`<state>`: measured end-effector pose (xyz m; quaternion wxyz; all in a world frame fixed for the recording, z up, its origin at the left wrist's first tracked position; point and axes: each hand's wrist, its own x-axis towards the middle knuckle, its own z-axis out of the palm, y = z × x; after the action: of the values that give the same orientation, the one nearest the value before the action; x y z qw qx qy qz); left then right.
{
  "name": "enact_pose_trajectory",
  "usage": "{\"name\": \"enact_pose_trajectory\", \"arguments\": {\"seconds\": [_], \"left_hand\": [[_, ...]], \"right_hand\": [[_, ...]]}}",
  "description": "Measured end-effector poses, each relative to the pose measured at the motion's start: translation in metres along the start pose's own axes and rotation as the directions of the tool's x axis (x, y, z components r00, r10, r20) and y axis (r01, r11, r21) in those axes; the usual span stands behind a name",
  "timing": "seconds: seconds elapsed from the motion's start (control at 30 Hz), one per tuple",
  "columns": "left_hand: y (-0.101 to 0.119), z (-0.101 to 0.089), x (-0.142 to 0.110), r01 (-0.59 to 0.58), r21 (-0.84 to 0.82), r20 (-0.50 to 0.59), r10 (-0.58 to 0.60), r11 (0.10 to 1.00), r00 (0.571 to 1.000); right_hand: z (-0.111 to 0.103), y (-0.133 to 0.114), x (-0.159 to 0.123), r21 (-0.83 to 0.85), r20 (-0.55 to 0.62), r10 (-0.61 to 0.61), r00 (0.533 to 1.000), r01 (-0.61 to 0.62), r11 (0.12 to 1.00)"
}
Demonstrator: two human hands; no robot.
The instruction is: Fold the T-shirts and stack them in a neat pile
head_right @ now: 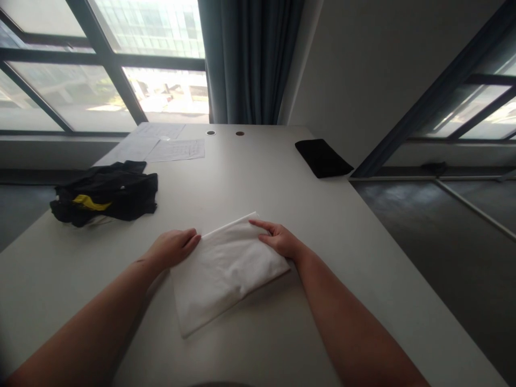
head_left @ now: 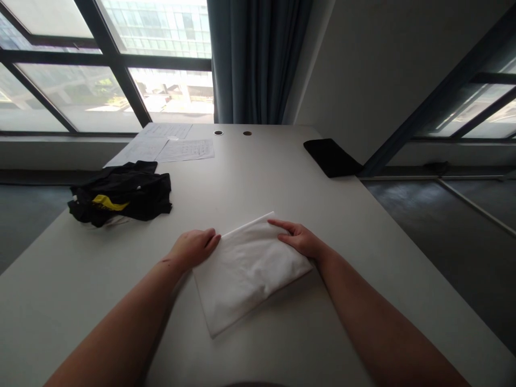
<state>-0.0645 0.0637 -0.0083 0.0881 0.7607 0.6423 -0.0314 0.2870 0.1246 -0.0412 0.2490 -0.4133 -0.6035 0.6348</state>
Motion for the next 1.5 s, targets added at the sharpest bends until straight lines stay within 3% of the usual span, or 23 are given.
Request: {"name": "enact_pose_trajectory", "arguments": {"seconds": [0.1,0.2,0.3,0.4,0.6,0.97,1.1,1.2,1.33,1.5], "left_hand": [[0.009,-0.002,-0.003,0.04,-0.022,-0.187,-0.044,0.999,0.981],[0.03,0.001,-0.011,-0.09,-0.082,-0.352,0.056,0.993,0.934],[0.055,0.014,-0.018,-0.245,-0.105,-0.378,0.189,0.964,0.906],[0.065,0.033,-0.014,-0.302,-0.091,-0.327,0.258,0.949,0.909],[0.041,0.046,0.01,-0.209,-0.048,-0.206,0.195,0.977,0.959],[0.0,0.041,0.018,0.016,-0.058,-0.243,-0.03,0.998,0.97],[-0.013,0.049,0.022,-0.041,-0.119,-0.255,0.009,0.992,0.967],[-0.014,0.055,0.025,-0.126,-0.14,-0.28,0.082,0.982,0.956],[-0.009,0.059,0.028,-0.13,-0.139,-0.296,0.084,0.982,0.952],[-0.007,0.057,0.027,-0.128,-0.126,-0.3,0.085,0.984,0.95]], "right_hand": [[-0.002,0.004,0.002,-0.008,-0.098,-0.024,0.995,0.023,1.0],[-0.002,0.008,0.006,-0.071,-0.241,-0.088,0.966,0.073,0.995],[0.008,0.009,0.009,-0.123,-0.33,-0.152,0.932,0.118,0.985],[0.026,0.009,0.009,-0.122,-0.3,-0.166,0.939,0.135,0.983],[0.041,0.009,0.012,-0.122,-0.25,-0.143,0.958,0.115,0.986],[0.036,0.011,0.011,-0.067,-0.267,-0.148,0.952,0.135,0.989],[0.028,0.014,0.014,-0.031,-0.318,-0.137,0.938,0.134,0.99],[0.018,0.015,0.015,0.139,-0.328,-0.059,0.943,0.11,0.984],[0.008,0.01,0.013,0.352,-0.196,0.07,0.978,0.003,0.936],[0.004,0.003,0.006,0.292,-0.082,0.096,0.992,-0.068,0.954]]}}
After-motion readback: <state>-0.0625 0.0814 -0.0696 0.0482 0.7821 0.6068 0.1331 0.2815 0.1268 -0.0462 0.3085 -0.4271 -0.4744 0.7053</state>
